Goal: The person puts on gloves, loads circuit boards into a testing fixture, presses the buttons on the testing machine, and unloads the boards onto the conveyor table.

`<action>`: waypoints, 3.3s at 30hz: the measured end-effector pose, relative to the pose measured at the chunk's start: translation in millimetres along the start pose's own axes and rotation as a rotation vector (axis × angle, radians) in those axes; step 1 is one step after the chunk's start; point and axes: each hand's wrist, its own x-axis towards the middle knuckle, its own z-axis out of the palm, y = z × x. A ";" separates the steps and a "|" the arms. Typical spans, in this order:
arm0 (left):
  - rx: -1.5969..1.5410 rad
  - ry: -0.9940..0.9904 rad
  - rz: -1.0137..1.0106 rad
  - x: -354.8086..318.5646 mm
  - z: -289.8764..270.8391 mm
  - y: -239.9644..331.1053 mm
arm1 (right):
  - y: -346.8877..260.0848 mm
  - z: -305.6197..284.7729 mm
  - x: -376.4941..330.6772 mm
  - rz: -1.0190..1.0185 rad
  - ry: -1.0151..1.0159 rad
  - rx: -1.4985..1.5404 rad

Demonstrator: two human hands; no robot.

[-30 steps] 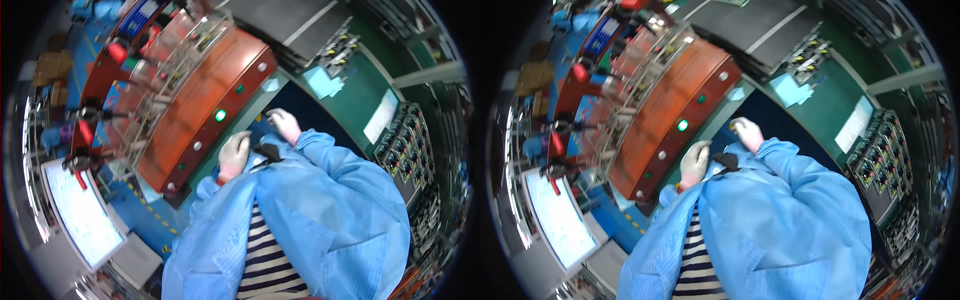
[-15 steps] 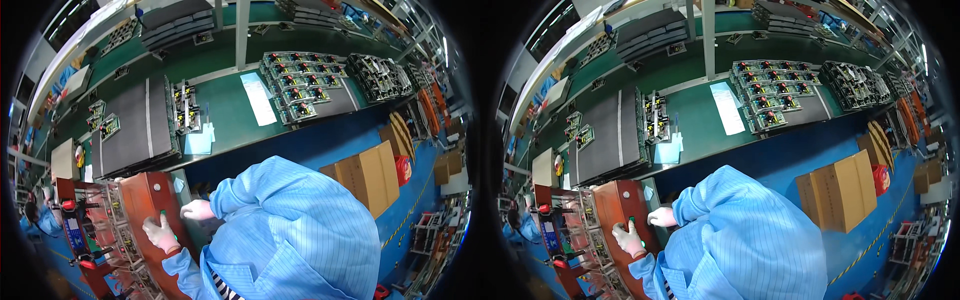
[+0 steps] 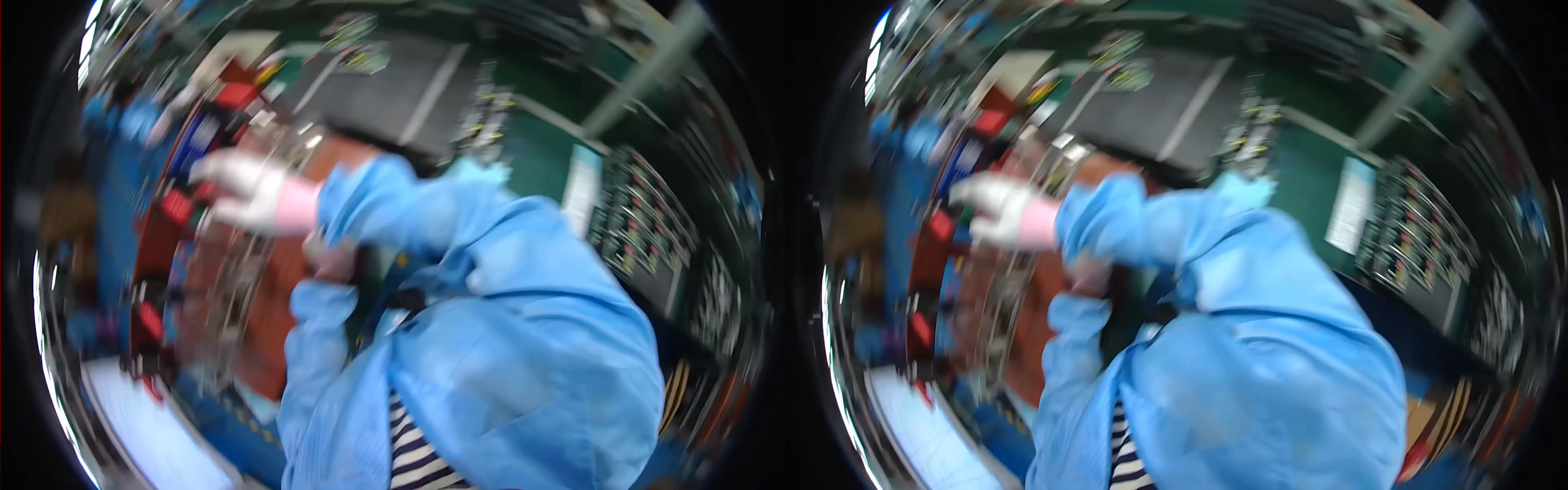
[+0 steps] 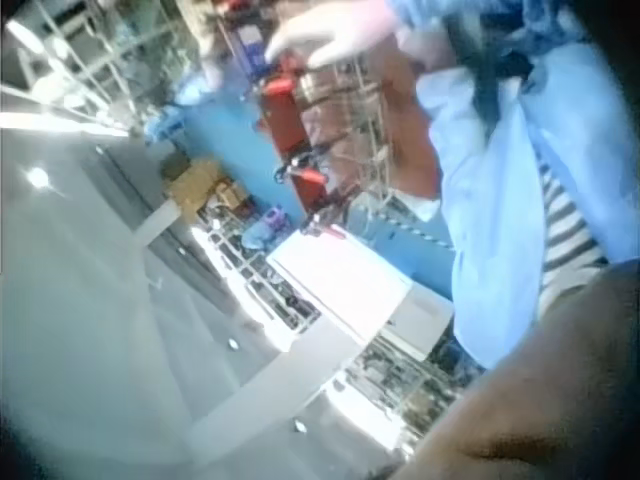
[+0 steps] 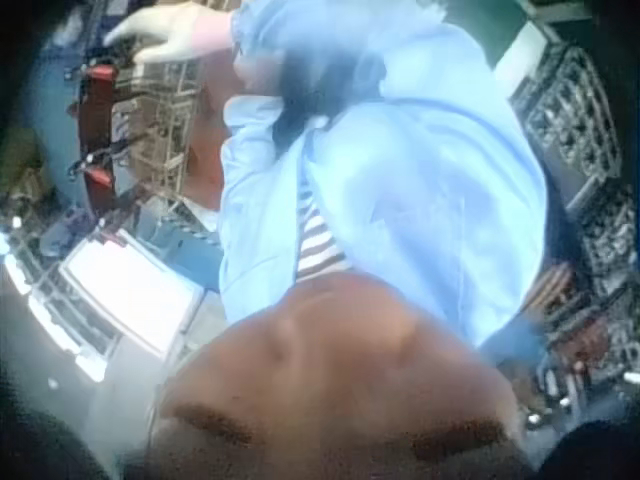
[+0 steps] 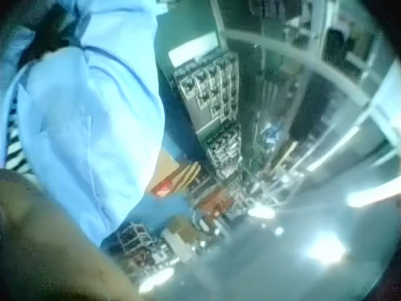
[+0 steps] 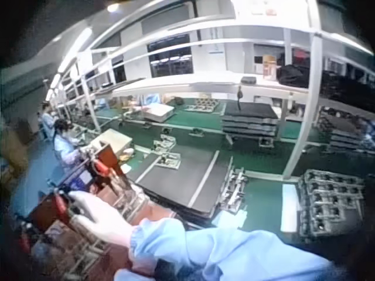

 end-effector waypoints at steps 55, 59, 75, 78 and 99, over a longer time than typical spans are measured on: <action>-0.093 -0.368 -0.085 -11.5 -179.9 65.6 | -47.4 -47.2 -182.1 1.219 -0.012 0.156; 0.009 -0.621 -0.003 -19.2 -188.1 84.7 | -62.1 -72.5 -193.3 1.204 0.043 0.104; 0.018 -1.091 0.199 -64.7 -109.4 138.3 | -83.8 -166.4 -291.4 1.175 0.689 0.103; -0.055 -1.118 0.150 -74.4 -99.7 145.8 | -88.2 -205.6 -304.9 1.219 0.982 0.289; -0.284 -1.250 0.159 -117.8 -0.1 218.9 | -253.1 -432.1 -421.1 0.567 2.209 -0.472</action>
